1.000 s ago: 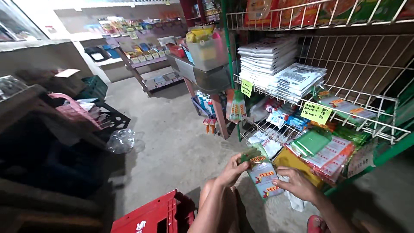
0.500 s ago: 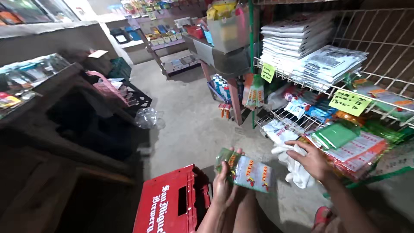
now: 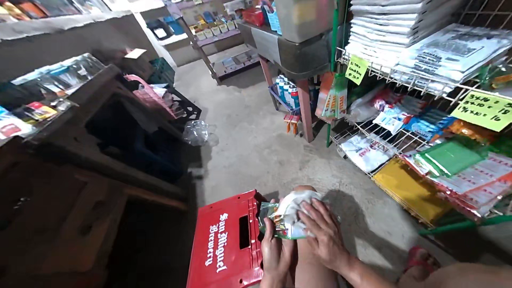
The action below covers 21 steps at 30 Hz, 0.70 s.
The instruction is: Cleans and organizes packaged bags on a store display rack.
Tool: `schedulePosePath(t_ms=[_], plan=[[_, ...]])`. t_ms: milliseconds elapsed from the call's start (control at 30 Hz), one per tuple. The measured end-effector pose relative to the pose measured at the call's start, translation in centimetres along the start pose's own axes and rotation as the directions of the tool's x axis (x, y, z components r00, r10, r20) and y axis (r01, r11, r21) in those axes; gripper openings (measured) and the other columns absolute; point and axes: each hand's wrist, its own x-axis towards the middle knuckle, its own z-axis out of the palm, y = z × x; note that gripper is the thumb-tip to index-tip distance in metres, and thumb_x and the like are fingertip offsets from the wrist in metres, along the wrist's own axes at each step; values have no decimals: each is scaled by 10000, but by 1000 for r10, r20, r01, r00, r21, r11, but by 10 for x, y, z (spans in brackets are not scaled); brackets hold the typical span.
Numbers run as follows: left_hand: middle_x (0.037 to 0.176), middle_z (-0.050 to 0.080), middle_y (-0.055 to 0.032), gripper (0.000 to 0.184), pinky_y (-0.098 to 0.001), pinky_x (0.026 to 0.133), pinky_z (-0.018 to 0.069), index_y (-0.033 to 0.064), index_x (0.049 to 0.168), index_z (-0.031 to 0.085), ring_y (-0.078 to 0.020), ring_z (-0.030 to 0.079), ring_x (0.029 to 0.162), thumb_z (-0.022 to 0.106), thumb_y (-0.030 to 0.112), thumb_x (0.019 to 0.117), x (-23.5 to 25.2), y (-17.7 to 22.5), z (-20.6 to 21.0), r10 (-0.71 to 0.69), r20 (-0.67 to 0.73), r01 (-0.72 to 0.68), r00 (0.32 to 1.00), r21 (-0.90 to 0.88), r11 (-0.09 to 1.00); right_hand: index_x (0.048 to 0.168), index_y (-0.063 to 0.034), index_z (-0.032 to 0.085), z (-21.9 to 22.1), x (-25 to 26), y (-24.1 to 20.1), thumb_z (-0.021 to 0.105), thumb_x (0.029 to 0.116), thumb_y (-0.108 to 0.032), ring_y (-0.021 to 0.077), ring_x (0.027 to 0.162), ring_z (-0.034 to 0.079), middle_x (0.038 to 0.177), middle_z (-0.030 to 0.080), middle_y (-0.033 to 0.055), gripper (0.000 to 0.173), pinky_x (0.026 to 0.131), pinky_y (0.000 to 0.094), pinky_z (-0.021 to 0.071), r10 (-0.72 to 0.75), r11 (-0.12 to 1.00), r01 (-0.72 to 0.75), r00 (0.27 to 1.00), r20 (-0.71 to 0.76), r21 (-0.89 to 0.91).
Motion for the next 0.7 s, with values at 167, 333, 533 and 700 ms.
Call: schedulePosePath(t_ms=[167,333,533,700], plan=[[1271,707,-116,381,-412,1026,548,108,1276,661,-256,668,1210,416,330,1088,2,0,-6,2,47,2,999,-74,997,1354,70,598,10,-3,18,435,1040,-260,248,1408,485,1456,549,227,484,1197,415,360,483,796,-411,874,-56,444],[1288,696,-100,368,-419,1046,530,136,1289,674,-249,650,1231,540,365,1035,3,8,12,-70,200,72,977,-2,997,1411,100,526,-16,12,46,440,1065,-125,316,1298,580,1385,585,279,422,1126,429,435,664,603,-706,702,257,372],[1188,745,23,368,-313,996,556,198,1238,686,-100,691,1113,482,444,1057,3,14,66,-201,357,-146,912,742,654,1360,77,570,-89,38,83,451,1074,-170,150,1094,651,1229,667,202,396,999,337,513,744,544,-701,657,121,462],[1570,469,-22,495,-468,1276,188,201,1290,661,-224,268,1540,263,435,1114,46,-2,109,-341,861,-853,378,467,234,1322,42,568,-149,88,49,401,1058,-144,-6,976,665,1102,700,-1,364,912,217,561,512,492,-503,827,231,711]])
